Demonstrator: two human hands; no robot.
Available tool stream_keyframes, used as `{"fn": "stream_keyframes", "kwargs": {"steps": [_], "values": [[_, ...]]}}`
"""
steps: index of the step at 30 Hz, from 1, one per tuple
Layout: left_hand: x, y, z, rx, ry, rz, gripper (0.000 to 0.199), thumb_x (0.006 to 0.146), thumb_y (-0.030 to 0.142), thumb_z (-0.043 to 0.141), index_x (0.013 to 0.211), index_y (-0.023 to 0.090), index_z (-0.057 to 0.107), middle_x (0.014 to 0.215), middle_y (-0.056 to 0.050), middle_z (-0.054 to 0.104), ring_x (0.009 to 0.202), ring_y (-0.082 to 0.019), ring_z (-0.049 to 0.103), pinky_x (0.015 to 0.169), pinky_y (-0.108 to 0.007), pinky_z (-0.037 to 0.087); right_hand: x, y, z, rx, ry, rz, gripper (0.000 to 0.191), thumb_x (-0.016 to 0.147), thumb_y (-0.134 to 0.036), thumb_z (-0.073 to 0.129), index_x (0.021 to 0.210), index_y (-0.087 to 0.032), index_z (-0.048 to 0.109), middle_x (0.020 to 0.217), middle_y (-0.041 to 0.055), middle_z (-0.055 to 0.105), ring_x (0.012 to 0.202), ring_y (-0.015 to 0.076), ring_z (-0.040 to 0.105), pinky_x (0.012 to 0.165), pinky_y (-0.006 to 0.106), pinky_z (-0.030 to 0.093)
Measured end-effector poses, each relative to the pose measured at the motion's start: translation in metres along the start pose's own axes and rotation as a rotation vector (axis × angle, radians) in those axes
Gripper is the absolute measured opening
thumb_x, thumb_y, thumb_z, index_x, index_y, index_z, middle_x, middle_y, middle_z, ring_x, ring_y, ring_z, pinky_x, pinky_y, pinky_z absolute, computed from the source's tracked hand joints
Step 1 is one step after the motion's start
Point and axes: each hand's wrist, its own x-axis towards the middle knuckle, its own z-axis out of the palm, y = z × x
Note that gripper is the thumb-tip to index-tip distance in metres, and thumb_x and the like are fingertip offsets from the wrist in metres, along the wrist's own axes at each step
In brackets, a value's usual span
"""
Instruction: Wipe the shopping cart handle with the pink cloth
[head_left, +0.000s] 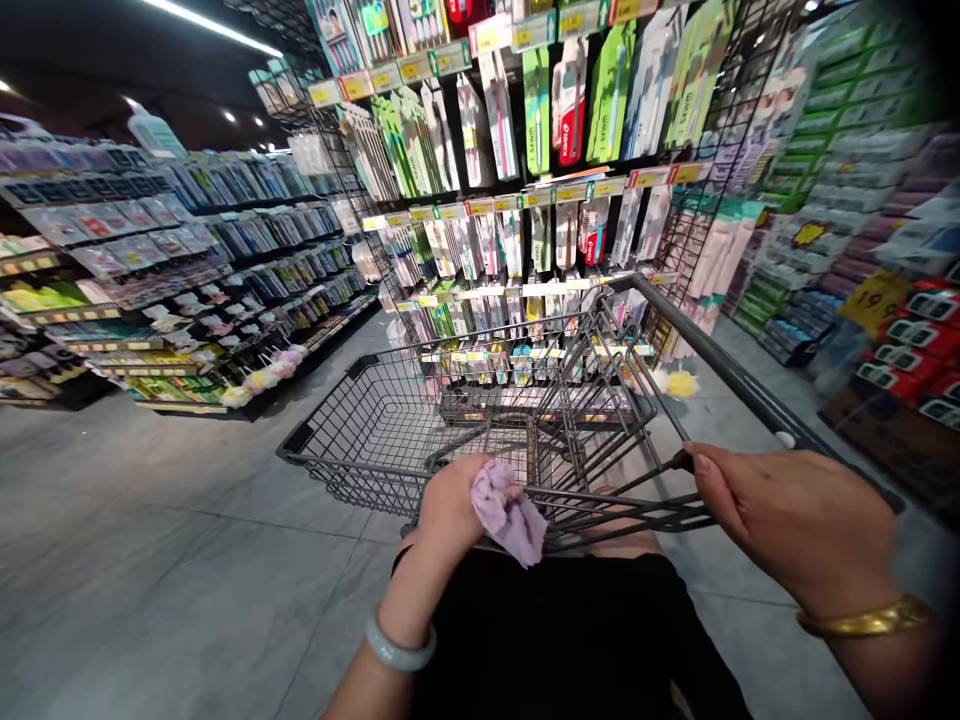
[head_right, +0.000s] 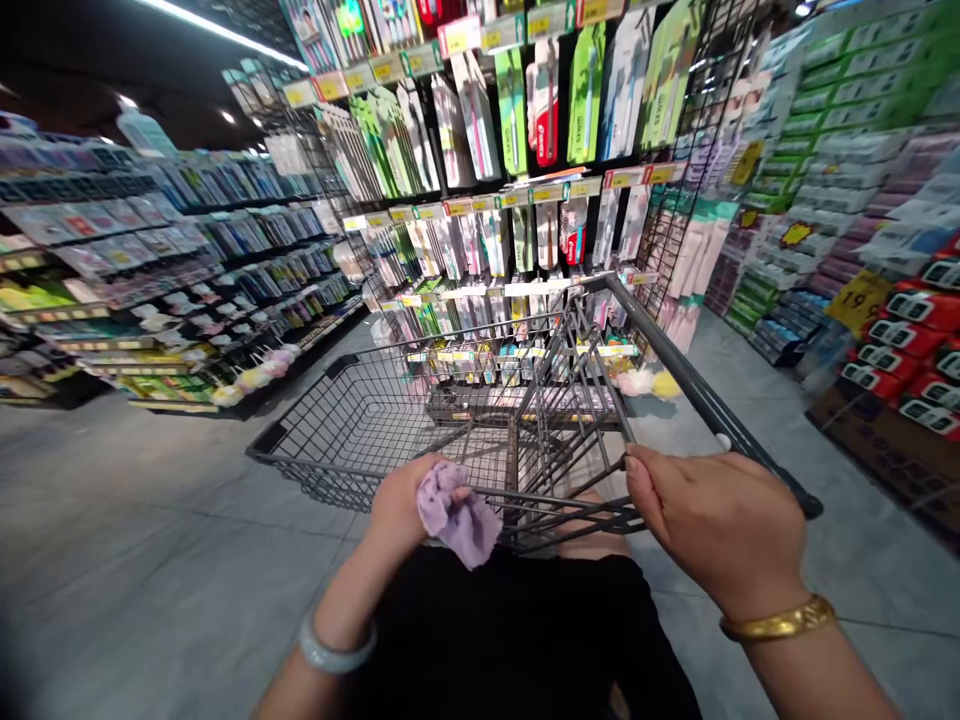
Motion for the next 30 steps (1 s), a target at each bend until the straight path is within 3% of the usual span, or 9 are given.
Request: {"fn": "stream_keyframes", "kwargs": {"steps": [5, 8, 10, 14, 19, 22, 25, 27, 30], "values": [[-0.005, 0.004, 0.015, 0.086, 0.042, 0.103, 0.028, 0.085, 0.049, 0.062, 0.082, 0.021, 0.059, 0.082, -0.003, 0.066, 0.079, -0.021, 0.060, 0.071, -0.031, 0.040, -0.004, -0.001, -0.008, 0.059, 0.051, 0.141, 0.029, 0.095, -0.033, 0.051, 0.090, -0.020, 0.076, 0.066, 0.0048, 0.067, 0.063, 0.0195, 0.058, 0.067, 0.035, 0.036], [-0.006, 0.008, 0.026, 0.084, 0.091, 0.150, 0.026, 0.085, 0.046, 0.061, 0.085, 0.020, 0.059, 0.082, -0.005, 0.065, 0.081, -0.022, 0.060, 0.075, -0.033, 0.042, 0.002, -0.030, -0.022, 0.342, 0.196, 0.260, 0.024, 0.093, -0.023, 0.051, 0.095, -0.019, 0.074, 0.087, 0.0089, 0.069, 0.086, 0.0236, 0.062, 0.086, 0.040, 0.043], [-0.006, 0.011, 0.032, 0.072, 0.112, 0.179, 0.024, 0.085, 0.044, 0.062, 0.086, 0.020, 0.058, 0.082, -0.005, 0.064, 0.082, -0.022, 0.059, 0.077, -0.035, 0.043, 0.012, -0.062, -0.026, 0.539, 0.222, 0.147, 0.019, 0.090, -0.022, 0.055, 0.094, -0.021, 0.074, 0.095, 0.0079, 0.068, 0.095, 0.0237, 0.060, 0.095, 0.043, 0.043], [-0.010, 0.020, 0.040, 0.049, 0.125, 0.211, 0.013, 0.087, 0.032, 0.059, 0.088, 0.019, 0.059, 0.083, -0.006, 0.063, 0.082, -0.022, 0.059, 0.077, -0.036, 0.044, 0.041, -0.119, -0.010, 0.658, -0.134, -0.024, 0.029, 0.098, -0.032, 0.046, 0.101, -0.020, 0.072, 0.099, 0.0079, 0.070, 0.099, 0.0207, 0.060, 0.092, 0.036, 0.042], [-0.019, 0.012, 0.029, 0.032, 0.087, 0.244, 0.016, 0.088, 0.035, 0.060, 0.093, 0.020, 0.063, 0.085, -0.006, 0.065, 0.085, -0.023, 0.060, 0.079, -0.036, 0.043, 0.049, -0.138, 0.017, 0.485, -0.548, -0.005, 0.056, 0.103, -0.047, 0.027, 0.087, -0.015, 0.070, 0.074, 0.0091, 0.069, 0.071, 0.0179, 0.064, 0.062, 0.029, 0.036], [-0.022, -0.016, 0.013, 0.019, 0.047, 0.128, 0.021, 0.086, 0.040, 0.063, 0.098, 0.022, 0.066, 0.093, -0.005, 0.069, 0.092, -0.024, 0.062, 0.086, -0.038, 0.044, 0.044, -0.138, 0.018, 0.448, -0.576, -0.008, 0.062, 0.101, -0.055, 0.025, 0.083, -0.016, 0.070, 0.070, 0.0096, 0.069, 0.065, 0.0184, 0.064, 0.057, 0.028, 0.029], [-0.022, -0.039, 0.004, 0.025, 0.143, -0.073, 0.025, 0.084, 0.043, 0.064, 0.094, 0.021, 0.066, 0.095, -0.006, 0.070, 0.094, -0.025, 0.063, 0.086, -0.039, 0.046, 0.042, -0.141, 0.014, 0.424, -0.562, 0.005, 0.062, 0.101, -0.055, 0.027, 0.082, -0.015, 0.070, 0.067, 0.0104, 0.069, 0.063, 0.0182, 0.064, 0.056, 0.027, 0.026], [-0.023, -0.038, 0.006, 0.025, 0.240, -0.084, 0.023, 0.083, 0.041, 0.063, 0.090, 0.020, 0.065, 0.101, -0.008, 0.070, 0.099, -0.026, 0.062, 0.088, -0.040, 0.048, 0.041, -0.143, 0.014, 0.414, -0.551, 0.007, 0.061, 0.102, -0.053, 0.027, 0.082, -0.015, 0.070, 0.067, 0.0105, 0.068, 0.062, 0.0185, 0.064, 0.055, 0.028, 0.024], [-0.024, -0.012, 0.017, -0.008, 0.265, 0.071, 0.019, 0.085, 0.037, 0.062, 0.090, 0.019, 0.064, 0.105, -0.009, 0.070, 0.102, -0.026, 0.062, 0.091, -0.040, 0.048, 0.040, -0.143, 0.014, 0.401, -0.520, -0.003, 0.059, 0.103, -0.047, 0.025, 0.081, -0.015, 0.070, 0.066, 0.0108, 0.068, 0.062, 0.0190, 0.063, 0.055, 0.028, 0.023]]}}
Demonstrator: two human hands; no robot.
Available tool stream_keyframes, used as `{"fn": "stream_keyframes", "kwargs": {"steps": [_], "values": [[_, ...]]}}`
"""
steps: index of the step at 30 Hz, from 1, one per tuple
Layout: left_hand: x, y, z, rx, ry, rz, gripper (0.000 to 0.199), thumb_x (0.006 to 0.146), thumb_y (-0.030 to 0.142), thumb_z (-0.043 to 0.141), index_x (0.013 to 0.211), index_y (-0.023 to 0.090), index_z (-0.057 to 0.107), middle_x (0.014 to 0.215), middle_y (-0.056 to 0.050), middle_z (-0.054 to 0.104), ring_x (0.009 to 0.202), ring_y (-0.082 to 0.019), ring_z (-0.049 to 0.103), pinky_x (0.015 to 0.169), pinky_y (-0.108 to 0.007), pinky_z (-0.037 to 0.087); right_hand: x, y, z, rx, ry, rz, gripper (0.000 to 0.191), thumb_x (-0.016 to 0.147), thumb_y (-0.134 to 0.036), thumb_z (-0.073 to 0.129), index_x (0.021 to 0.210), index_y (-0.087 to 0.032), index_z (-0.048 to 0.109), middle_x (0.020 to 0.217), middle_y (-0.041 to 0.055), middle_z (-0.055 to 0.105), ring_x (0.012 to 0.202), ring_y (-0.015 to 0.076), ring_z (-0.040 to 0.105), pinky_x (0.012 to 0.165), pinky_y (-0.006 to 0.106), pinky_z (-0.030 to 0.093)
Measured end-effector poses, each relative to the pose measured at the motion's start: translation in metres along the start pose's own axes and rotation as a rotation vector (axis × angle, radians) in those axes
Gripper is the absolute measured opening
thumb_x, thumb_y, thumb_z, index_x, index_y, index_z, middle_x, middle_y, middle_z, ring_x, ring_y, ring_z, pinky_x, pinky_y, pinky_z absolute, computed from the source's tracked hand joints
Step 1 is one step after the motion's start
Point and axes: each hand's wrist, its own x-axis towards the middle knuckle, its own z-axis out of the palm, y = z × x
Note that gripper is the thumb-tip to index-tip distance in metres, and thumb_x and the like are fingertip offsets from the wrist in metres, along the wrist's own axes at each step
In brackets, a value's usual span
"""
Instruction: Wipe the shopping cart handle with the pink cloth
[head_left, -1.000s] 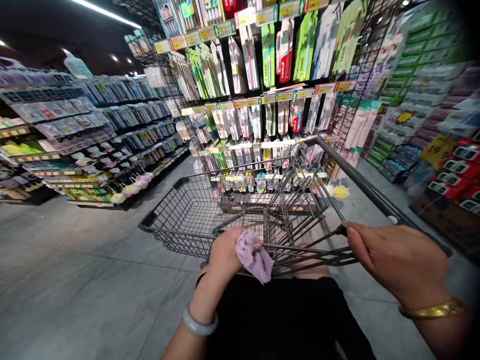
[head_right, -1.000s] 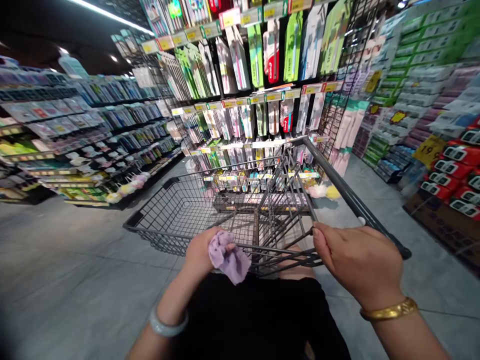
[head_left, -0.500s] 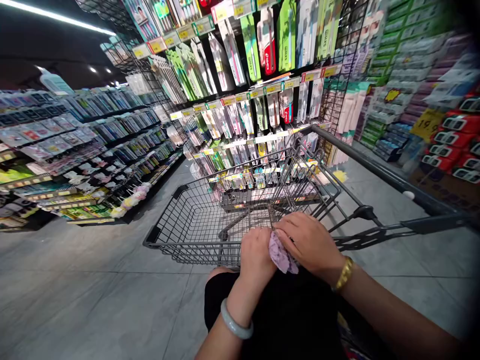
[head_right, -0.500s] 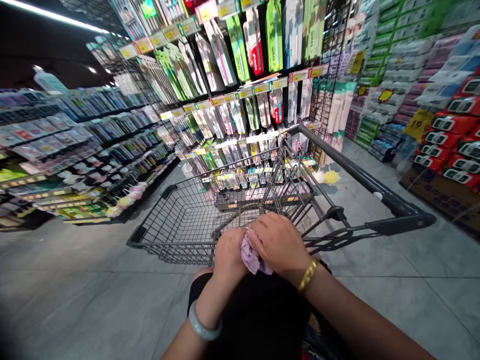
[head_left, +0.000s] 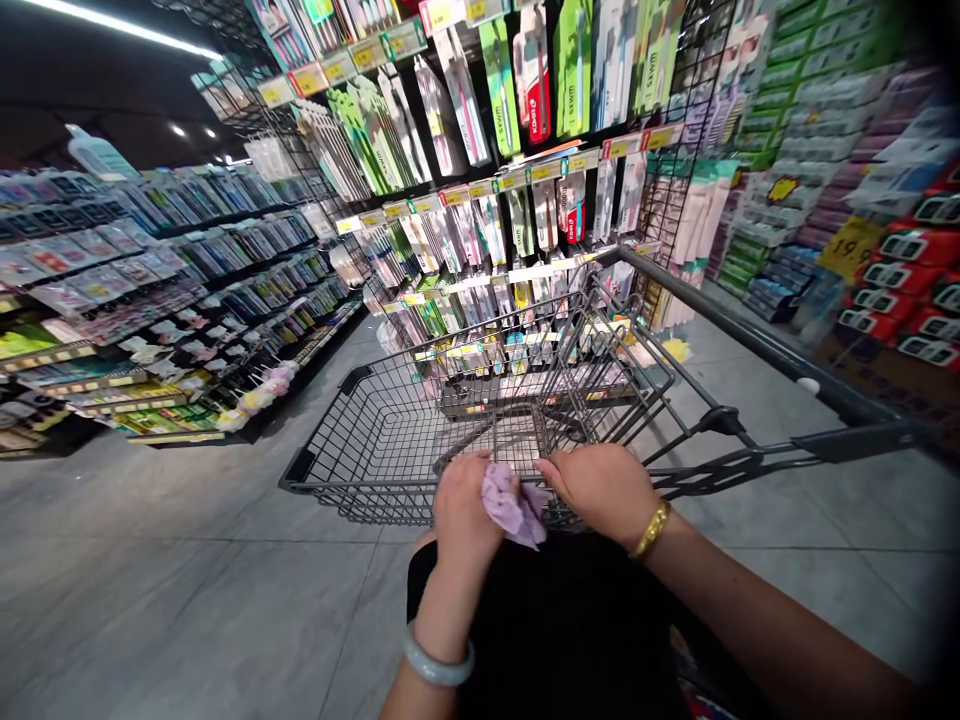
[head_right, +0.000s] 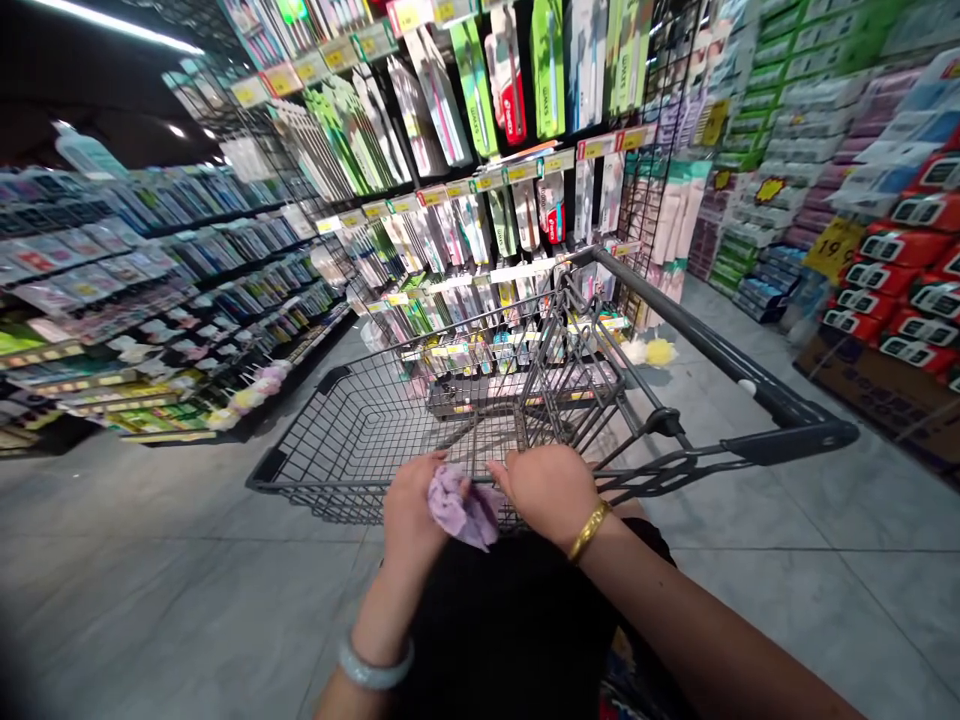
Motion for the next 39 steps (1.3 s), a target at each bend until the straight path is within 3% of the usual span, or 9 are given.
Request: {"fn": "stream_keyframes", "kwargs": {"steps": [3, 6, 11, 15, 19, 24, 27, 36, 39], "values": [[-0.002, 0.024, 0.006, -0.057, -0.102, 0.123, 0.016, 0.091, 0.029, 0.053, 0.097, 0.019, 0.064, 0.096, -0.007, 0.070, 0.095, -0.023, 0.064, 0.088, -0.037, 0.049, -0.002, 0.001, 0.001, -0.008, 0.017, -0.009, 0.058, 0.104, -0.043, 0.025, 0.080, -0.015, 0.070, 0.066, 0.0108, 0.068, 0.061, 0.0182, 0.063, 0.055, 0.028, 0.021], [0.000, 0.014, -0.006, -0.072, -0.094, 0.155, 0.015, 0.091, 0.022, 0.052, 0.098, 0.019, 0.066, 0.096, -0.005, 0.071, 0.092, -0.021, 0.066, 0.085, -0.034, 0.051, -0.002, 0.002, 0.002, -0.017, 0.015, -0.001, 0.058, 0.104, -0.043, 0.025, 0.079, -0.015, 0.069, 0.066, 0.0104, 0.069, 0.059, 0.0174, 0.062, 0.054, 0.029, 0.019], [0.013, -0.038, -0.044, 0.120, 0.472, 0.054, 0.025, 0.083, 0.028, 0.067, 0.106, 0.019, 0.067, 0.103, -0.008, 0.072, 0.096, -0.024, 0.065, 0.087, -0.037, 0.050, 0.000, 0.004, 0.007, -0.018, 0.002, 0.013, 0.059, 0.103, -0.048, 0.026, 0.075, -0.017, 0.067, 0.062, 0.0087, 0.068, 0.056, 0.0182, 0.062, 0.053, 0.030, 0.014], [0.014, -0.038, -0.031, 0.134, 0.188, 0.266, 0.036, 0.085, 0.027, 0.066, 0.121, 0.022, 0.062, 0.108, -0.009, 0.070, 0.099, -0.024, 0.063, 0.088, -0.038, 0.048, 0.001, 0.004, 0.009, -0.020, 0.017, 0.017, 0.059, 0.102, -0.049, 0.026, 0.075, -0.018, 0.067, 0.062, 0.0083, 0.068, 0.056, 0.0198, 0.062, 0.053, 0.031, 0.013], [0.006, -0.016, -0.005, -0.032, 0.014, 0.240, 0.038, 0.084, 0.044, 0.069, 0.115, 0.023, 0.063, 0.104, -0.008, 0.069, 0.096, -0.023, 0.062, 0.086, -0.037, 0.048, 0.000, 0.005, 0.008, -0.005, 0.018, 0.001, 0.056, 0.103, -0.047, 0.027, 0.077, -0.017, 0.068, 0.063, 0.0088, 0.068, 0.056, 0.0185, 0.062, 0.054, 0.031, 0.014], [-0.001, 0.010, -0.012, -0.103, -0.163, 0.277, 0.076, 0.076, 0.080, 0.051, 0.123, 0.022, 0.062, 0.108, -0.011, 0.064, 0.100, -0.028, 0.057, 0.088, -0.044, 0.046, -0.003, 0.007, 0.005, -0.020, 0.007, 0.001, 0.057, 0.102, -0.048, 0.028, 0.078, -0.017, 0.068, 0.063, 0.0096, 0.068, 0.056, 0.0186, 0.062, 0.054, 0.031, 0.014], [-0.003, 0.016, -0.017, -0.105, -0.184, 0.254, 0.072, 0.088, 0.076, 0.031, 0.126, 0.023, 0.061, 0.115, -0.012, 0.062, 0.106, -0.028, 0.055, 0.092, -0.045, 0.043, -0.004, 0.006, 0.004, -0.025, -0.006, -0.007, 0.056, 0.102, -0.048, 0.028, 0.079, -0.017, 0.069, 0.063, 0.0099, 0.068, 0.056, 0.0188, 0.062, 0.053, 0.031, 0.015], [0.015, -0.048, -0.020, 0.159, 0.051, -0.133, 0.026, 0.093, 0.042, 0.053, 0.089, 0.023, 0.070, 0.088, -0.004, 0.070, 0.084, -0.022, 0.062, 0.071, -0.032, 0.043, -0.001, 0.004, 0.004, -0.023, -0.027, -0.005, 0.056, 0.102, -0.047, 0.027, 0.078, -0.017, 0.068, 0.064, 0.0091, 0.069, 0.059, 0.0196, 0.063, 0.054, 0.029, 0.021], [0.009, -0.033, -0.016, 0.130, 0.018, -0.014, 0.029, 0.090, 0.048, 0.056, 0.090, 0.023, 0.069, 0.087, -0.005, 0.068, 0.084, -0.022, 0.061, 0.074, -0.033, 0.044, -0.003, 0.004, 0.004, -0.032, -0.017, 0.004, 0.058, 0.102, -0.048, 0.026, 0.078, -0.017, 0.068, 0.063, 0.0092, 0.068, 0.059, 0.0200, 0.063, 0.054, 0.029, 0.021]]}}
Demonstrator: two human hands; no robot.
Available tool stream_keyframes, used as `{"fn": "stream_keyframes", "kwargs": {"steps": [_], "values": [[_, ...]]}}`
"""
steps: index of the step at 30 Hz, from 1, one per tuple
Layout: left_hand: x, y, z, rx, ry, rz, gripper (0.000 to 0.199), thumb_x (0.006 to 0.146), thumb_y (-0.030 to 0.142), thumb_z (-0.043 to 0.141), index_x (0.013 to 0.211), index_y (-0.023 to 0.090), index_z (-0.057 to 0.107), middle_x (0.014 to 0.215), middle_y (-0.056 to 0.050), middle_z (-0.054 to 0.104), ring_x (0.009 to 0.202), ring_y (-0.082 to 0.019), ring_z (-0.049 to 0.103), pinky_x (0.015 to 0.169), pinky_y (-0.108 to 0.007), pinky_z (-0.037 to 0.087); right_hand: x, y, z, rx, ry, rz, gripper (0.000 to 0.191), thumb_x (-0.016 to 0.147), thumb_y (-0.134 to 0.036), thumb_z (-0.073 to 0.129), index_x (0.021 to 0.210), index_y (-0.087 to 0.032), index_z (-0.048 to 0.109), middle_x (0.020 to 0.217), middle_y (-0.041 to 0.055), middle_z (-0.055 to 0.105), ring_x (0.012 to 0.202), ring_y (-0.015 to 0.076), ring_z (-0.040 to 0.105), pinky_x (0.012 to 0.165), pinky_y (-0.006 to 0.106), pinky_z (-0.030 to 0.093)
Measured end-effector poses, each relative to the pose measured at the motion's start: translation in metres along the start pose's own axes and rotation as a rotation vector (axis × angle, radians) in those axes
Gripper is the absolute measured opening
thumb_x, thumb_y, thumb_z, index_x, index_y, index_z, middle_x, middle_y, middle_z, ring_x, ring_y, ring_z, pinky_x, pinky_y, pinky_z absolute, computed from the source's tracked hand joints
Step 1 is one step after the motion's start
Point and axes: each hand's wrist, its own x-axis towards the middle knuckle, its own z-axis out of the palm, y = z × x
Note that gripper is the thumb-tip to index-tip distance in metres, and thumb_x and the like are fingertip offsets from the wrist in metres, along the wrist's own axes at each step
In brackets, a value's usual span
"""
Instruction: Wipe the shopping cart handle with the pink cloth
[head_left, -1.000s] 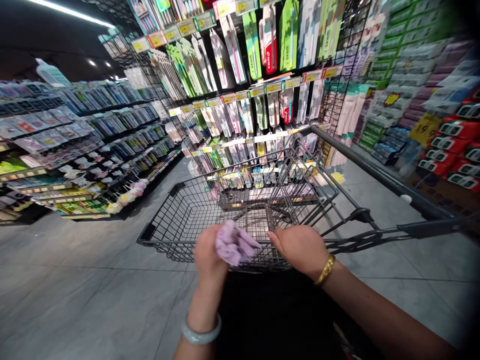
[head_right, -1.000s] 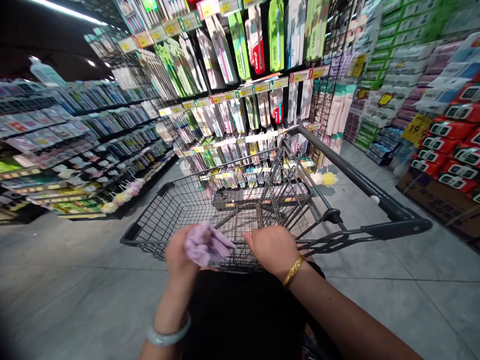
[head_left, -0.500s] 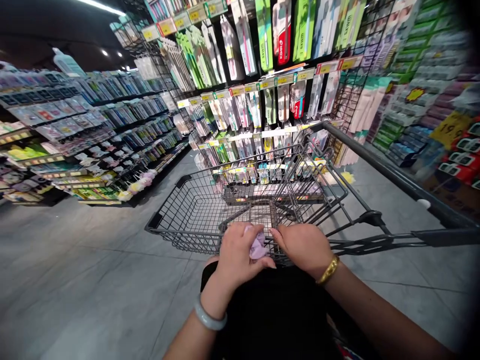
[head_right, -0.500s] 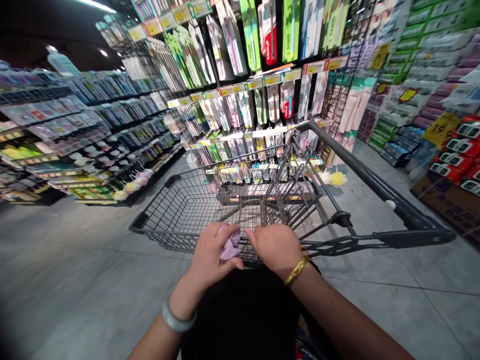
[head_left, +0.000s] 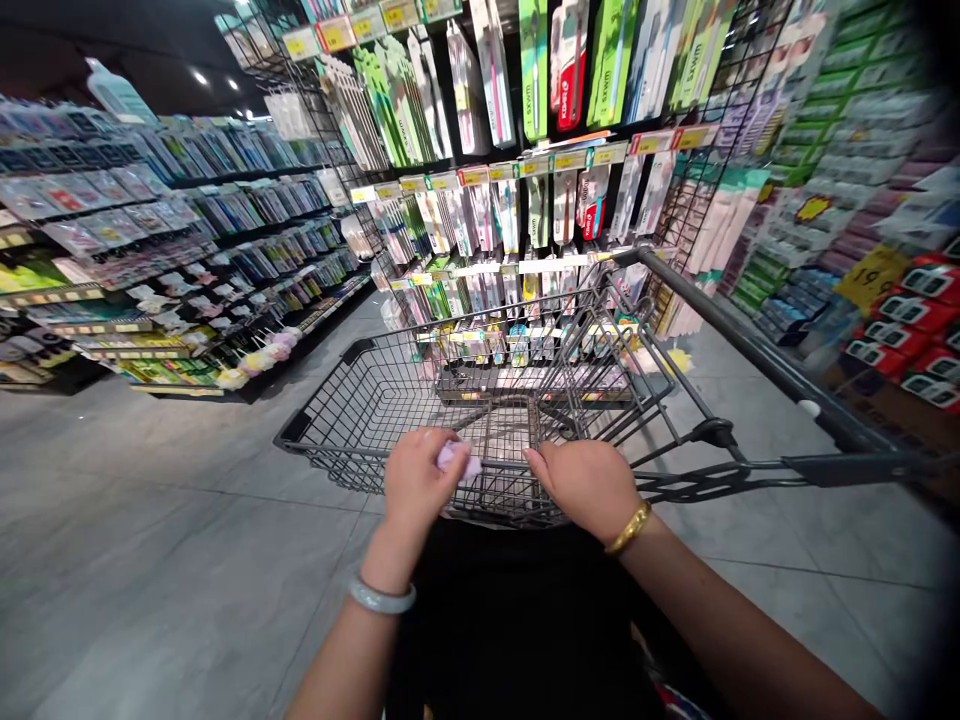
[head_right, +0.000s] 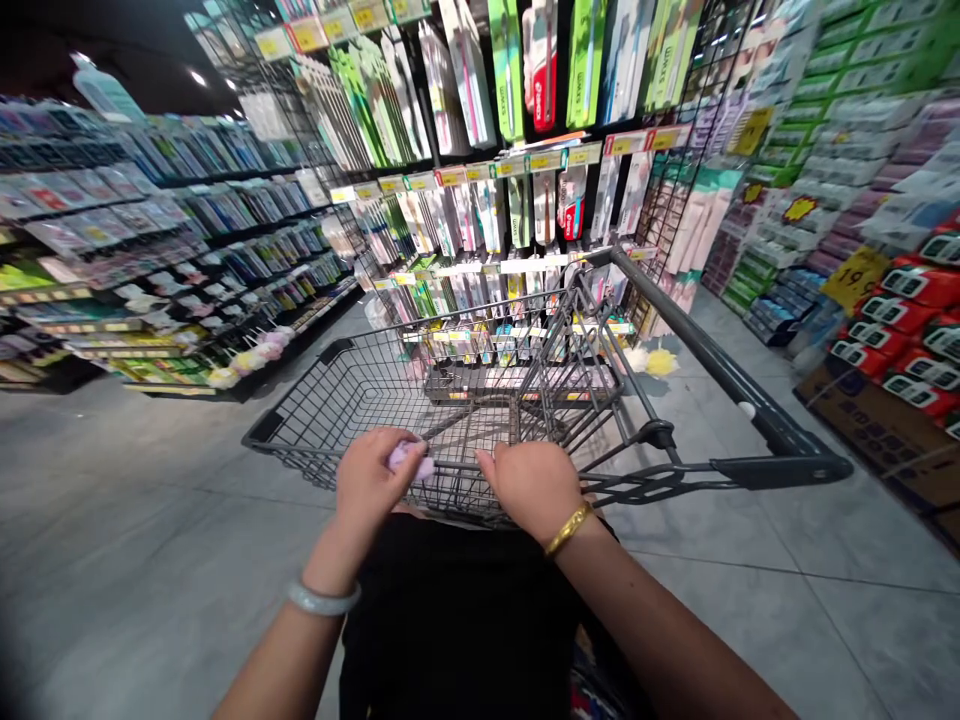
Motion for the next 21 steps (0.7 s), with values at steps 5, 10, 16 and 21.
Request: {"fn": "stream_keyframes", "kwargs": {"steps": [5, 10, 16, 21], "values": [[-0.017, 0.021, 0.013, -0.015, 0.091, 0.180, 0.032, 0.085, 0.050, 0.065, 0.101, 0.022, 0.068, 0.099, -0.009, 0.067, 0.094, -0.025, 0.059, 0.084, -0.037, 0.046, -0.003, 0.001, 0.000, 0.003, 0.008, -0.009, 0.058, 0.103, -0.048, 0.025, 0.079, -0.017, 0.068, 0.065, 0.0094, 0.069, 0.060, 0.0203, 0.064, 0.054, 0.029, 0.021], [-0.006, -0.021, 0.012, -0.019, 0.168, -0.007, 0.021, 0.089, 0.041, 0.059, 0.094, 0.022, 0.068, 0.092, -0.005, 0.070, 0.088, -0.022, 0.062, 0.078, -0.033, 0.046, 0.000, 0.000, -0.001, 0.008, -0.029, -0.003, 0.057, 0.102, -0.047, 0.026, 0.079, -0.017, 0.068, 0.065, 0.0093, 0.069, 0.061, 0.0202, 0.065, 0.054, 0.028, 0.025], [-0.009, 0.012, 0.009, -0.054, 0.122, -0.012, 0.024, 0.089, 0.044, 0.059, 0.092, 0.022, 0.068, 0.090, -0.005, 0.069, 0.087, -0.022, 0.061, 0.079, -0.034, 0.045, 0.000, 0.001, -0.004, 0.003, -0.016, 0.005, 0.058, 0.103, -0.048, 0.025, 0.081, -0.016, 0.069, 0.067, 0.0098, 0.069, 0.062, 0.0198, 0.065, 0.056, 0.027, 0.027], [-0.013, 0.013, 0.012, -0.058, 0.086, 0.134, 0.029, 0.086, 0.046, 0.063, 0.102, 0.022, 0.068, 0.098, -0.008, 0.069, 0.093, -0.023, 0.060, 0.084, -0.035, 0.046, -0.006, 0.004, -0.006, -0.034, -0.002, -0.029, 0.058, 0.103, -0.046, 0.025, 0.080, -0.015, 0.068, 0.064, 0.0103, 0.068, 0.060, 0.0187, 0.065, 0.053, 0.027, 0.022]]}}
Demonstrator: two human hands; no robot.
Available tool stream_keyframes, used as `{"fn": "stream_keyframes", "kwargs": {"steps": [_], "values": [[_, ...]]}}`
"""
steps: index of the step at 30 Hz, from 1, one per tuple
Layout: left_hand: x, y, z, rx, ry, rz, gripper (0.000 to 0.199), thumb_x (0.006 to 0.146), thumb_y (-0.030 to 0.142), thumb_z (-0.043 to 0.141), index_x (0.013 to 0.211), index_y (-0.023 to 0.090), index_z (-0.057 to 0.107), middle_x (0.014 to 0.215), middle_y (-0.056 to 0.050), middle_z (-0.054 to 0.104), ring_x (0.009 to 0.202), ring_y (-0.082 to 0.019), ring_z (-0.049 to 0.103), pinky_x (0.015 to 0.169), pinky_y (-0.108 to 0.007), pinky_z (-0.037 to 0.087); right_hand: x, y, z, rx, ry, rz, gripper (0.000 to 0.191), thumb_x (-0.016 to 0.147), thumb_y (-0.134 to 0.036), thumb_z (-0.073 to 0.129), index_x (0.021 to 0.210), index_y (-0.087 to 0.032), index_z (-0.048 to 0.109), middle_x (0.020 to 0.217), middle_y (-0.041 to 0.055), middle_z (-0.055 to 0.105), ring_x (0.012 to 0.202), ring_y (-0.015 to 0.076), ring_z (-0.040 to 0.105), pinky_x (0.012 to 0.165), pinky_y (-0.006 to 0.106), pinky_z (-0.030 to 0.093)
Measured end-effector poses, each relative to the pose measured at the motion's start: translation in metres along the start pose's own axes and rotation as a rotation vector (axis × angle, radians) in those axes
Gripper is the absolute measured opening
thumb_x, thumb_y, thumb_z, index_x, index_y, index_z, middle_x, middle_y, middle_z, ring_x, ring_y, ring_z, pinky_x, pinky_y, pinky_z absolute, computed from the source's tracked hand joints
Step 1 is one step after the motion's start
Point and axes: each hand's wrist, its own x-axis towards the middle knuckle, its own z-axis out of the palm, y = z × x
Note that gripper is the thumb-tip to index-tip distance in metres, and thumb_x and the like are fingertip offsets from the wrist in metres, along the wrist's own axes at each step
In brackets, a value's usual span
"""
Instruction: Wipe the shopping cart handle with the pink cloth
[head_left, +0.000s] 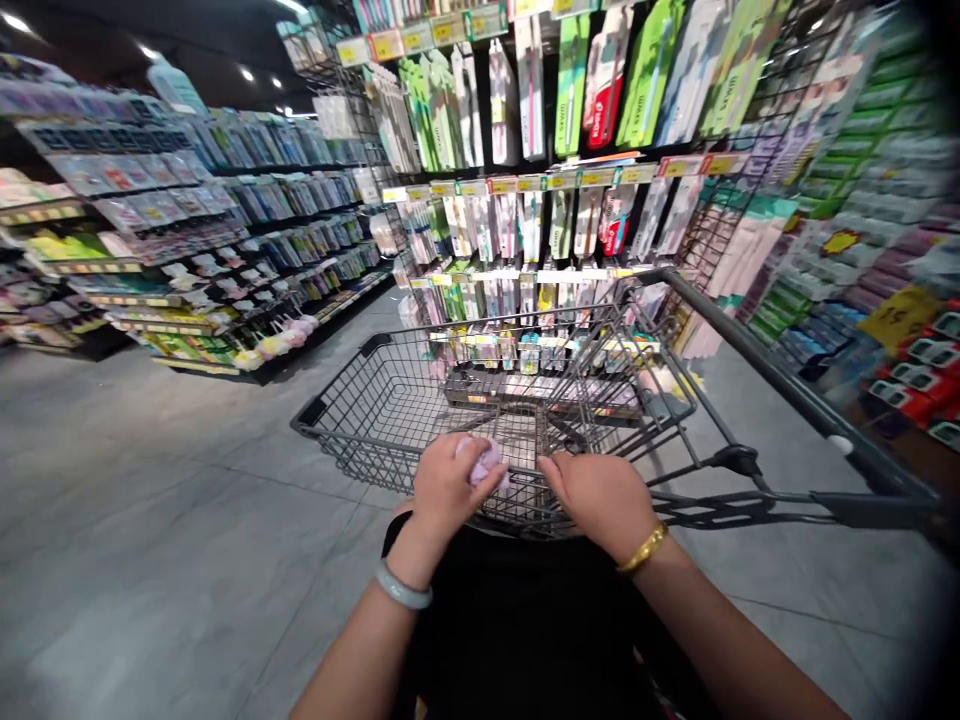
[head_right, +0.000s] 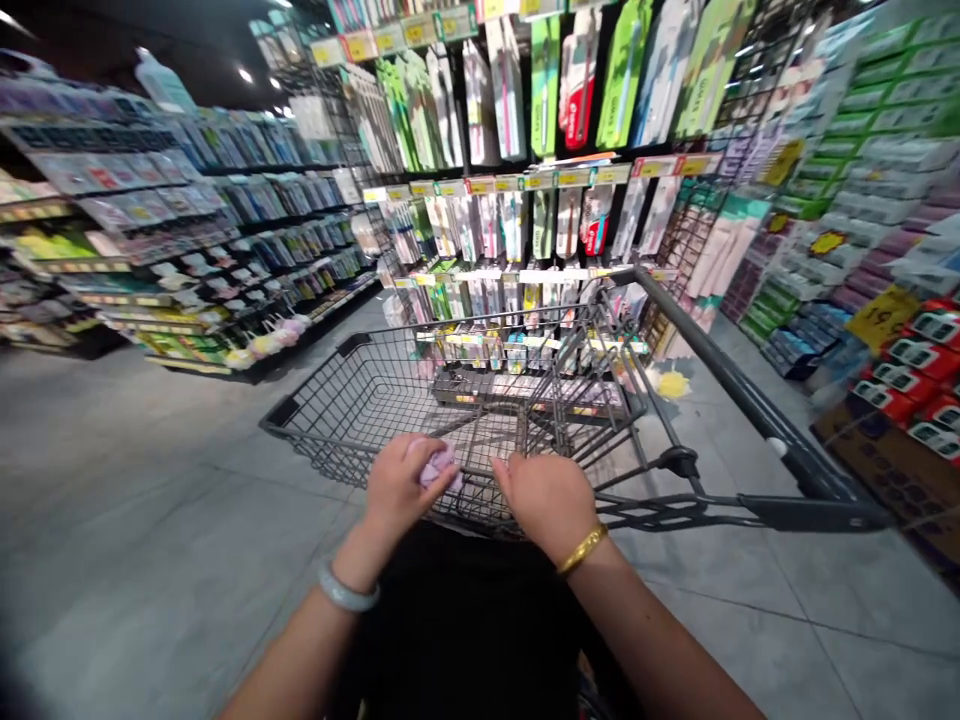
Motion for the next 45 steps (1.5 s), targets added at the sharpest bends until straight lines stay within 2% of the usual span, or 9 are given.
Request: {"fn": "stream_keyframes", "kwargs": {"steps": [5, 13, 16, 20, 29, 36, 38, 41, 45], "values": [[0.002, -0.048, -0.014, 0.035, 0.110, -0.329, 0.023, 0.090, 0.041, 0.056, 0.092, 0.021, 0.068, 0.091, -0.005, 0.070, 0.088, -0.021, 0.062, 0.077, -0.031, 0.046, 0.003, -0.003, 0.004, -0.008, -0.020, -0.017, 0.058, 0.103, -0.046, 0.026, 0.080, -0.015, 0.069, 0.064, 0.0098, 0.068, 0.060, 0.0182, 0.065, 0.053, 0.027, 0.022], [-0.013, 0.014, 0.003, -0.030, 0.071, -0.055, 0.019, 0.088, 0.036, 0.060, 0.099, 0.022, 0.068, 0.098, -0.007, 0.067, 0.094, -0.022, 0.059, 0.086, -0.036, 0.045, 0.000, -0.004, 0.007, -0.038, 0.031, -0.017, 0.058, 0.103, -0.047, 0.025, 0.079, -0.016, 0.068, 0.060, 0.0096, 0.067, 0.054, 0.0187, 0.063, 0.052, 0.028, 0.016], [-0.010, -0.005, 0.000, -0.039, 0.049, -0.070, 0.017, 0.088, 0.033, 0.059, 0.097, 0.022, 0.069, 0.095, -0.006, 0.068, 0.091, -0.020, 0.059, 0.083, -0.034, 0.045, -0.002, -0.003, 0.008, -0.047, 0.034, -0.031, 0.058, 0.103, -0.045, 0.025, 0.080, -0.015, 0.068, 0.059, 0.0097, 0.066, 0.054, 0.0184, 0.062, 0.052, 0.027, 0.018], [0.002, -0.041, -0.013, 0.000, 0.071, -0.297, 0.016, 0.088, 0.033, 0.058, 0.089, 0.022, 0.069, 0.088, -0.004, 0.069, 0.084, -0.020, 0.061, 0.073, -0.031, 0.045, 0.001, -0.003, 0.007, -0.039, -0.002, -0.021, 0.058, 0.103, -0.045, 0.025, 0.080, -0.015, 0.069, 0.061, 0.0096, 0.067, 0.056, 0.0190, 0.064, 0.052, 0.027, 0.022], [0.005, 0.025, 0.008, -0.014, 0.012, -0.098, 0.016, 0.088, 0.033, 0.056, 0.089, 0.022, 0.067, 0.085, -0.005, 0.067, 0.084, -0.021, 0.059, 0.077, -0.034, 0.044, 0.028, -0.030, 0.001, 0.083, -0.110, -0.149, 0.054, 0.103, -0.038, 0.026, 0.082, -0.017, 0.071, 0.077, 0.0104, 0.073, 0.071, 0.0198, 0.069, 0.059, 0.027, 0.038], [0.010, -0.019, -0.009, 0.014, -0.028, -0.296, 0.017, 0.087, 0.034, 0.057, 0.091, 0.023, 0.069, 0.086, -0.003, 0.069, 0.081, -0.020, 0.062, 0.071, -0.031, 0.043, 0.029, -0.032, 0.003, 0.099, -0.115, -0.171, 0.052, 0.103, -0.042, 0.025, 0.091, -0.020, 0.070, 0.072, 0.0069, 0.071, 0.068, 0.0204, 0.069, 0.061, 0.028, 0.043], [0.014, -0.022, -0.013, 0.045, -0.034, -0.359, 0.018, 0.088, 0.036, 0.056, 0.089, 0.023, 0.069, 0.084, -0.003, 0.068, 0.079, -0.020, 0.062, 0.068, -0.030, 0.043, 0.027, -0.032, 0.004, 0.135, -0.072, -0.162, 0.047, 0.103, -0.042, 0.028, 0.114, -0.020, 0.067, 0.083, 0.0082, 0.073, 0.075, 0.0214, 0.070, 0.066, 0.030, 0.048], [0.018, -0.005, -0.012, -0.006, -0.086, -0.306, 0.023, 0.092, 0.039, 0.052, 0.090, 0.023, 0.068, 0.084, -0.004, 0.068, 0.080, -0.020, 0.062, 0.070, -0.031, 0.044, 0.023, -0.032, 0.007, 0.267, 0.048, -0.207, 0.060, 0.098, -0.048, 0.044, 0.151, -0.022, 0.036, 0.128, 0.0132, 0.064, 0.112, 0.0245, 0.063, 0.089, 0.038, 0.051], [0.020, 0.034, 0.002, -0.321, -0.097, -0.276, 0.040, 0.102, 0.037, 0.026, 0.122, 0.022, 0.058, 0.110, -0.007, 0.069, 0.100, -0.022, 0.064, 0.086, -0.037, 0.047, 0.016, -0.025, 0.012, 0.444, 0.081, -0.271, 0.087, 0.089, -0.041, 0.062, 0.158, -0.024, 0.012, 0.152, 0.0123, 0.042, 0.136, 0.0241, 0.045, 0.108, 0.042, 0.043]]}}
